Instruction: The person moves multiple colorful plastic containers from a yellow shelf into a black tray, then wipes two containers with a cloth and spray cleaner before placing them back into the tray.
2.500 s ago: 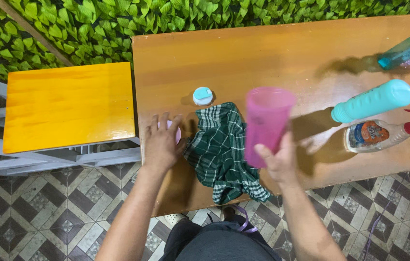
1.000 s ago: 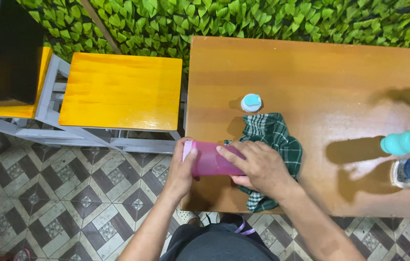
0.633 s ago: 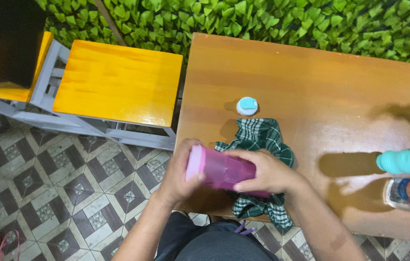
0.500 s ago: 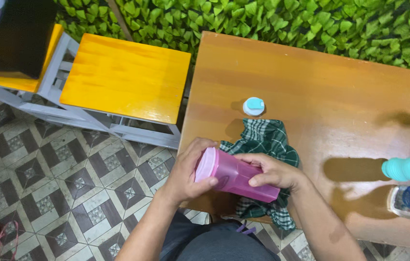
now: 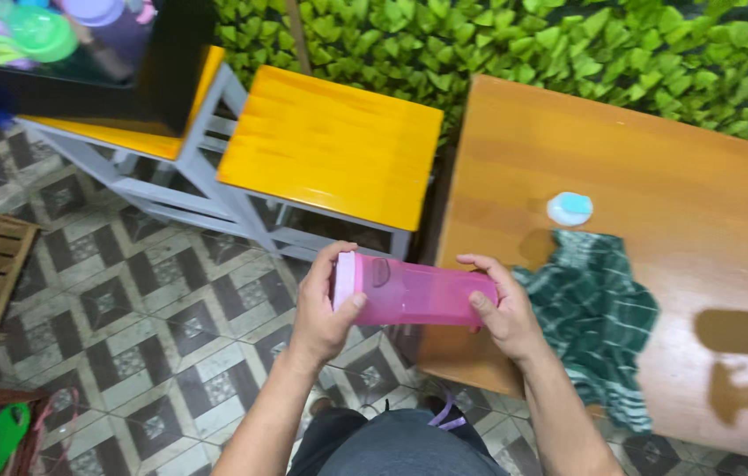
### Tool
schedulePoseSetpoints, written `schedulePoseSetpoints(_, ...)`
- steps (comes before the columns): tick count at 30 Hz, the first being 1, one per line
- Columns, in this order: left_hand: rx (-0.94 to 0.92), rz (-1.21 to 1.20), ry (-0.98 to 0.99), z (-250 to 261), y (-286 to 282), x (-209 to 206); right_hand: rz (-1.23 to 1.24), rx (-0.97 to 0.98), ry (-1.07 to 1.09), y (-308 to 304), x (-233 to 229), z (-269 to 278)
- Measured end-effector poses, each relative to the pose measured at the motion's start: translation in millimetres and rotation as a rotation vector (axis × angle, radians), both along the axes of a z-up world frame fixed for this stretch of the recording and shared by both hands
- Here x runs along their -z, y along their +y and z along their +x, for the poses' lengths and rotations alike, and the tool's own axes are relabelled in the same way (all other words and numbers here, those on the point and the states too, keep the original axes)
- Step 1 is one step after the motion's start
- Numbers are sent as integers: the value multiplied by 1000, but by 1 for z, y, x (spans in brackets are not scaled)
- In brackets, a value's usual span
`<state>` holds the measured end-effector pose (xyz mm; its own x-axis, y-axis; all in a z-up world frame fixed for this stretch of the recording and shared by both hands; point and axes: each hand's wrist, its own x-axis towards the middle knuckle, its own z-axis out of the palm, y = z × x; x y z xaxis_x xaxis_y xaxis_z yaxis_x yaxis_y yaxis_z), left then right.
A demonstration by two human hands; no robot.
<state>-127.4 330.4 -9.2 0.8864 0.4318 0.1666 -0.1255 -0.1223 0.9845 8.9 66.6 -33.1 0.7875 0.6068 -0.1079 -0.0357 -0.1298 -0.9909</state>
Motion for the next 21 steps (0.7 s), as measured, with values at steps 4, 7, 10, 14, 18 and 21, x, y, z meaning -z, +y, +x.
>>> schedulePoseSetpoints(4, -103, -94, 5, -35, 75, -1, 124, -134, 13, 73, -1, -35)
schedulePoseSetpoints(7, -88, 76, -15, -67, 118, -4, 185, -64, -21, 128, 2, -55)
schedulePoseSetpoints(10, -129, 291, -101, -92, 152, -10, 130, -31, 141, 172, 3, -74)
schedulePoseSetpoints(14, -133, 183, -16, -108, 187, -16, 111, -119, 172, 210, 3, -80)
schedulePoseSetpoints(18, -160, 247, 6, -104, 206, -19, 122, -103, 291, 240, 6, -76)
schedulePoseSetpoints(21, -164, 270, -40, -93, 219, -20, 147, 10, 279, 265, 14, -63)
